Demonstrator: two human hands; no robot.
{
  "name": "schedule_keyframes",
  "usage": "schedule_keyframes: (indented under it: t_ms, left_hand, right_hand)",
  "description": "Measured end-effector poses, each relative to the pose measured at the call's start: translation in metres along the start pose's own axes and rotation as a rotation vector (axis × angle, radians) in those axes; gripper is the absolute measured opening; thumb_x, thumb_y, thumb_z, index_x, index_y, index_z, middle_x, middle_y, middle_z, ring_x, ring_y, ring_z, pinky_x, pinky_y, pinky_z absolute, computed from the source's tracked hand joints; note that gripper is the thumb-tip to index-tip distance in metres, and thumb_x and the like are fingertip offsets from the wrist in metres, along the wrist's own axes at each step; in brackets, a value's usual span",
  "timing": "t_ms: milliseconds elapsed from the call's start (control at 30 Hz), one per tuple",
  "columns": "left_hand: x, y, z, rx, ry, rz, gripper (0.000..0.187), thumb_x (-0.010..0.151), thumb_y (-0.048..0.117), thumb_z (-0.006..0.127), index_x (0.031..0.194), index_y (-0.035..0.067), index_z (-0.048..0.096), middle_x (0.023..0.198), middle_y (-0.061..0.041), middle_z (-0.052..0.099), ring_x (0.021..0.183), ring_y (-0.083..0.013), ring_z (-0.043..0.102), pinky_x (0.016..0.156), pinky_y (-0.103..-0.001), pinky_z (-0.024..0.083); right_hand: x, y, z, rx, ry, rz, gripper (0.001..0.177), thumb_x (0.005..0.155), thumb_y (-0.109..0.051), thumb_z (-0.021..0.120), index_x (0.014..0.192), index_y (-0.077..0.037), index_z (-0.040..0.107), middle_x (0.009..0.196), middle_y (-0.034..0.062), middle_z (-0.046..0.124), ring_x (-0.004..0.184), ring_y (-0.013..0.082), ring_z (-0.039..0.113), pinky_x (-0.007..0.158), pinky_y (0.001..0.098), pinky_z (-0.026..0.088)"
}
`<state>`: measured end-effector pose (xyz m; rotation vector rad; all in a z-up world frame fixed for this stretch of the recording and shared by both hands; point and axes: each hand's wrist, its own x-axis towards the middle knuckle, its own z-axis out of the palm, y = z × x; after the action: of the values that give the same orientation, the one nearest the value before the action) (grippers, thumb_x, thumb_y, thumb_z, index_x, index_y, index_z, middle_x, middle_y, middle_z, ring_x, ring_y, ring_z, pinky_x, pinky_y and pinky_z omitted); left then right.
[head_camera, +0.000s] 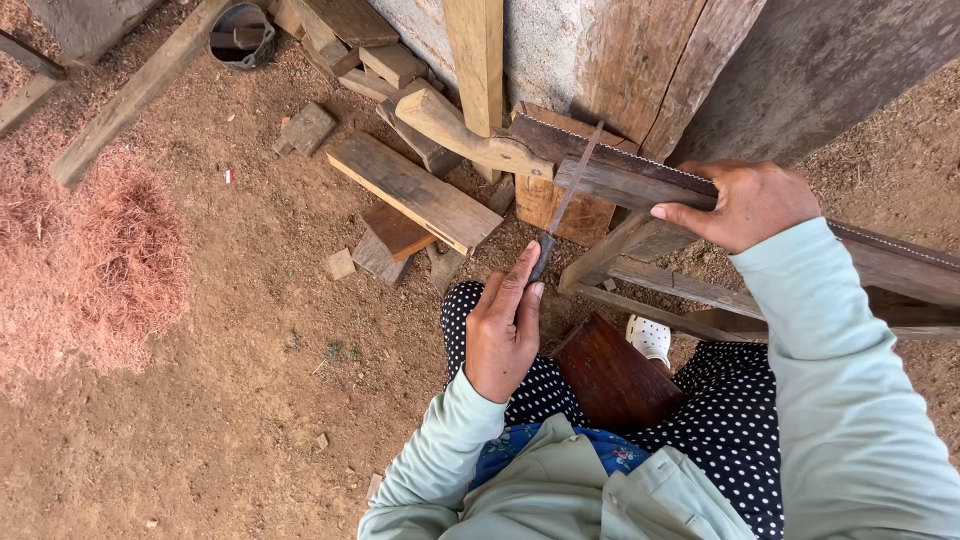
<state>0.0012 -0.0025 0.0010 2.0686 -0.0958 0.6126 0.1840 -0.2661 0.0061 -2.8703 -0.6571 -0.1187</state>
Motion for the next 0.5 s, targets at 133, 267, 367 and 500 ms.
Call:
schedule_keyframes:
  t_ms: [133, 267, 367, 500]
  left_hand:
    - [0.011, -0.005, 0.009, 0.013, 0.006, -0.001, 0.047, 0.102, 0.000, 0.065, 0.147, 0.010, 0.057, 0.100, -0.015, 0.069, 0.072, -0.0222, 0.072, 0.061, -0.033, 0.057]
    - [0.028, -0.010, 0.023, 0.027, 0.014, 0.053, 0.049, 0.102, -0.001, 0.064, 0.150, 0.009, 0.054, 0.099, -0.015, 0.069, 0.073, -0.0232, 0.073, 0.058, -0.035, 0.058]
    - [0.038, -0.014, 0.031, 0.004, 0.021, 0.079, 0.048, 0.103, -0.001, 0.063, 0.149, 0.008, 0.055, 0.104, -0.016, 0.070, 0.081, -0.0228, 0.075, 0.064, -0.034, 0.061]
    - [0.041, -0.021, 0.032, -0.175, 0.043, 0.056, 0.043, 0.103, 0.000, 0.063, 0.146, 0.007, 0.059, 0.120, -0.017, 0.073, 0.098, -0.0208, 0.077, 0.078, -0.032, 0.065]
  right_hand:
    - [-0.006, -0.005, -0.001, -0.007, 0.037, -0.033, 0.072, 0.082, -0.075, 0.069, 0.127, -0.019, 0.076, 0.091, 0.0094, 0.079, 0.075, 0.0297, 0.076, 0.069, 0.0457, 0.062]
    - [-0.015, -0.015, -0.005, -0.027, 0.074, -0.034, 0.070, 0.082, -0.074, 0.069, 0.125, -0.020, 0.077, 0.092, 0.0104, 0.078, 0.077, 0.0313, 0.076, 0.069, 0.0459, 0.062]
    - [-0.017, -0.016, -0.007, -0.005, 0.070, -0.018, 0.068, 0.082, -0.073, 0.070, 0.125, -0.020, 0.077, 0.091, 0.0108, 0.078, 0.078, 0.0320, 0.076, 0.070, 0.0460, 0.062]
    - [-0.012, -0.016, -0.007, 0.014, 0.045, 0.003, 0.069, 0.080, -0.072, 0.071, 0.125, -0.020, 0.077, 0.089, 0.0113, 0.078, 0.078, 0.0320, 0.076, 0.070, 0.0462, 0.061]
